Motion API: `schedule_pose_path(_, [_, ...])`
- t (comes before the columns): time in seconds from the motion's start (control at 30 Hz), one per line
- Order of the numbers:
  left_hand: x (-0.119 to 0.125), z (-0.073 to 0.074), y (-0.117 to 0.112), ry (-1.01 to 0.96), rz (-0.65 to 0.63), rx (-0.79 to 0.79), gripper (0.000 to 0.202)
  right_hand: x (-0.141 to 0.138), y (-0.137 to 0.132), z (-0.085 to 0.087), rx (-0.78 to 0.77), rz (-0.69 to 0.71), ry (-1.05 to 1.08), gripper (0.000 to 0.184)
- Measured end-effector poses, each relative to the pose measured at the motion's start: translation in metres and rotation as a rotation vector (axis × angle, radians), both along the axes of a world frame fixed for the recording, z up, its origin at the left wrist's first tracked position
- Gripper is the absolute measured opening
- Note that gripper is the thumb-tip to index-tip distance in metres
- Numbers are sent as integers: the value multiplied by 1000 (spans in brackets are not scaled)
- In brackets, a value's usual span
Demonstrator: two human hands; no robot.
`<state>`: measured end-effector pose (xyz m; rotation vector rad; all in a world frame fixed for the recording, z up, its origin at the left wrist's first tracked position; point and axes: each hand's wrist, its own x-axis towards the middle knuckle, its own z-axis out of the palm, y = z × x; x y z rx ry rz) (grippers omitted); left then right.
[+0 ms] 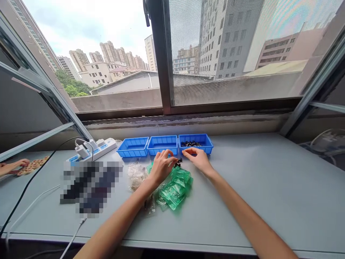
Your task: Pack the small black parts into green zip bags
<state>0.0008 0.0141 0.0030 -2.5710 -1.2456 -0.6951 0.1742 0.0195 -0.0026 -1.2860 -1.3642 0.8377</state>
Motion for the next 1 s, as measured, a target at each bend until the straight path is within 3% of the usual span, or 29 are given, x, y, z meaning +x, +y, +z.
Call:
schedule_pose_path(0.23, [0, 0, 1, -63, 6, 55, 9, 12, 6, 0, 50, -120, 15, 49])
schedule_pose_path(0.57, [0, 2, 1, -100, 24, 78, 16, 24, 5, 4, 139, -321, -137, 37])
schedule_pose_path(0.8, [2, 1, -1, -146, 39, 121, 28, 25, 6, 2, 157, -362, -172, 31])
schedule_pose_path(1.0, [1, 3, -3, -137, 63, 94, 26, 21, 3, 2, 302, -258, -350, 32])
